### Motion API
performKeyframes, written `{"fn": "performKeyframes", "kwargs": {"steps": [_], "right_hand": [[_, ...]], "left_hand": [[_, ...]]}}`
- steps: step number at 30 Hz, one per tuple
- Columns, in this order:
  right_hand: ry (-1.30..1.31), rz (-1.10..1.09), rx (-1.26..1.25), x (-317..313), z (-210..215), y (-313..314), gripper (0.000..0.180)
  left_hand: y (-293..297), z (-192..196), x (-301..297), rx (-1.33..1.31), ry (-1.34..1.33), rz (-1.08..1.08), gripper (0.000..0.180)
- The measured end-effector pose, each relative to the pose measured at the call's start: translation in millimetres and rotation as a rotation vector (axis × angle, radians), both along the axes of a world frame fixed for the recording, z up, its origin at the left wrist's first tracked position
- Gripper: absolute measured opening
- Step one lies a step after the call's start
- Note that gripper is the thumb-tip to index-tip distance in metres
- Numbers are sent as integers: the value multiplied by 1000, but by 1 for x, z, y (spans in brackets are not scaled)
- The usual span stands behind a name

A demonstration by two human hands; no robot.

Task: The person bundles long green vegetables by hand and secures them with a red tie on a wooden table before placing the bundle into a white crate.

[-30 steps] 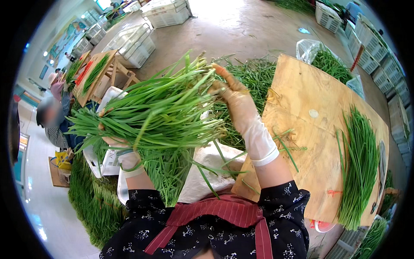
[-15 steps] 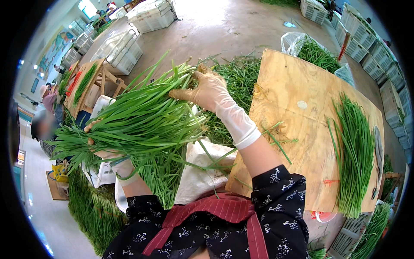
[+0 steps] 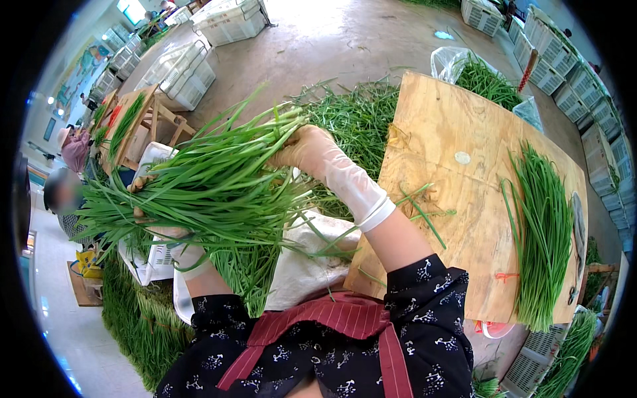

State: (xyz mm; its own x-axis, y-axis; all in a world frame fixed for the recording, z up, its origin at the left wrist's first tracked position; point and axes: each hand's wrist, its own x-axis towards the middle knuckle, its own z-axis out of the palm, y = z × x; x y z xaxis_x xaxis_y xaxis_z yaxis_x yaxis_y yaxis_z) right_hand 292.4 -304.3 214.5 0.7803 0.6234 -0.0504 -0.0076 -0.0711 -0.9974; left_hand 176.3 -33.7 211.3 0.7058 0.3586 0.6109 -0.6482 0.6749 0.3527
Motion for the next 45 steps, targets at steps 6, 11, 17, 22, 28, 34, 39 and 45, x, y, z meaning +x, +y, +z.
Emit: {"fn": "performKeyframes", "kwargs": {"steps": [6, 11, 17, 22, 28, 34, 39, 45], "right_hand": [[141, -20, 286, -22, -17, -19, 25], [181, 4, 502, -20, -29, -45, 20], [95, -136, 985, -1, -39, -107, 22], [-377, -485, -284, 18, -33, -107, 60], [-226, 178, -166, 18, 3, -37, 53], [126, 83, 75, 12, 1, -8, 51], [77, 36, 292, -13, -1, -6, 50], [48, -255, 561, -12, -3, -25, 38]], "left_hand": [[6, 0, -2, -70, -41, -122, 30], [15, -11, -10, -131, -148, -315, 37], [63, -30, -13, -41, -249, 146, 42], [34, -23, 3, -174, -488, -47, 42], [21, -7, 11, -180, -569, -229, 39], [13, 0, 8, -122, -509, -219, 47], [27, -11, 12, -217, -583, -229, 50], [17, -10, 11, -151, -555, 37, 35]]}}
